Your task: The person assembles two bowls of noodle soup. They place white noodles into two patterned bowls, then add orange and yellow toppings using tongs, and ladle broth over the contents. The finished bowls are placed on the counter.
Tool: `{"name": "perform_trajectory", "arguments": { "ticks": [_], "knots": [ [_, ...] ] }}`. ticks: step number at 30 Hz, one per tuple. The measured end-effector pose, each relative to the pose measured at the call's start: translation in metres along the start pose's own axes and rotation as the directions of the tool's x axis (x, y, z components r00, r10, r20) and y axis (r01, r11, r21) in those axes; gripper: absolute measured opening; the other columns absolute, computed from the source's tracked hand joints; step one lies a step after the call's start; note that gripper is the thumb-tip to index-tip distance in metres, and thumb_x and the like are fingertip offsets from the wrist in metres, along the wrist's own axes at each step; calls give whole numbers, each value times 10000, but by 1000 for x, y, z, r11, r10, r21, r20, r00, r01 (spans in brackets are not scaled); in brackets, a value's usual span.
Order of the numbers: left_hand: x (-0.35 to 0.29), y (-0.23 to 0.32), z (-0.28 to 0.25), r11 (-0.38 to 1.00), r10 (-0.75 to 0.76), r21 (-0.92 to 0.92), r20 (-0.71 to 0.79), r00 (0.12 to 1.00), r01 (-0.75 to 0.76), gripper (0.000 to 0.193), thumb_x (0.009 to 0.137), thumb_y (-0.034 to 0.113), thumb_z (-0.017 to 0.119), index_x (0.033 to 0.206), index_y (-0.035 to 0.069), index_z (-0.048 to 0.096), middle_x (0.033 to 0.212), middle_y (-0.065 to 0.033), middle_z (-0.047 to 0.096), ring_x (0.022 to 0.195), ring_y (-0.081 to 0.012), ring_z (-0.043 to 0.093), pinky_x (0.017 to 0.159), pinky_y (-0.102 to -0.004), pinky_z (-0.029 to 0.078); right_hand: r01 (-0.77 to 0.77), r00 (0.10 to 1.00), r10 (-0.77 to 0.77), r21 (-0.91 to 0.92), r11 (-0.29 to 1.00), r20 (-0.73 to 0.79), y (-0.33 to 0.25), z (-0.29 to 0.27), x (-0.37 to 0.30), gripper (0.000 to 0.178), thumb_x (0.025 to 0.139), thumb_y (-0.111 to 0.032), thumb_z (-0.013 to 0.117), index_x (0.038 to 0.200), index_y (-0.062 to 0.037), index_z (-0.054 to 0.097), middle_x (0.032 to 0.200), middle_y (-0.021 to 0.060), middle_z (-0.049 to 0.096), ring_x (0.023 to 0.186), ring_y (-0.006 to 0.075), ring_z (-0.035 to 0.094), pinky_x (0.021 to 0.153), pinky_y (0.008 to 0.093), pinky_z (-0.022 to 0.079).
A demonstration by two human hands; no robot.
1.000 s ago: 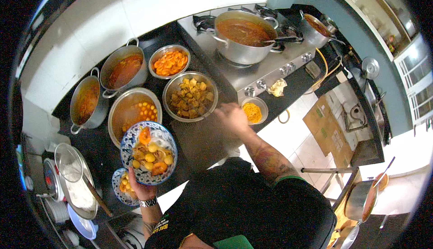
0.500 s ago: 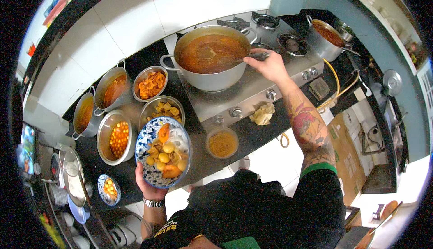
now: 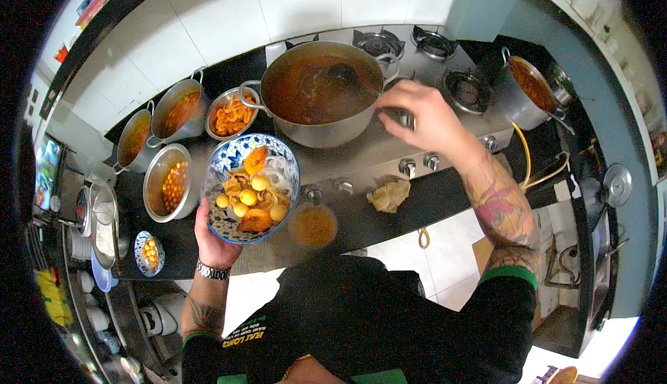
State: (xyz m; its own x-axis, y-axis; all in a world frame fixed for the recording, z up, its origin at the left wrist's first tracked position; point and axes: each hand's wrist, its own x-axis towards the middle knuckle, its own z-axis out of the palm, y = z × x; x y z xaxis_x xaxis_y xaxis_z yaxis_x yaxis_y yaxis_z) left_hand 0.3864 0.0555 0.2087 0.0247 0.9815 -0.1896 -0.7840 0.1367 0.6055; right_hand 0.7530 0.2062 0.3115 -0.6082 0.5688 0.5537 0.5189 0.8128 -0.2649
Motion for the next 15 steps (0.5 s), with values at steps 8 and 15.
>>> {"name": "perform_trajectory", "arguments": {
  "ticks": [8,15],
  "knots": [
    [40,17,4,987,-156,59,121,980,149,643,936,513,446,1403,79,372,1345,-150,510,1105,-334,592,774,-470,577,103,972,-31,-302,948,235,0,26,-2,325,662,-50,687,984,-90,662,1042,135,611,837,316,647,733,370,548],
    [64,25,16,968,-241,102,103,965,231,664,930,553,425,1387,74,371,1264,-174,566,973,-344,659,572,-436,617,-546,742,668,520,657,-65,20,33,5,164,798,-61,720,945,-18,661,890,44,693,832,124,662,700,289,548]
  ]
}}
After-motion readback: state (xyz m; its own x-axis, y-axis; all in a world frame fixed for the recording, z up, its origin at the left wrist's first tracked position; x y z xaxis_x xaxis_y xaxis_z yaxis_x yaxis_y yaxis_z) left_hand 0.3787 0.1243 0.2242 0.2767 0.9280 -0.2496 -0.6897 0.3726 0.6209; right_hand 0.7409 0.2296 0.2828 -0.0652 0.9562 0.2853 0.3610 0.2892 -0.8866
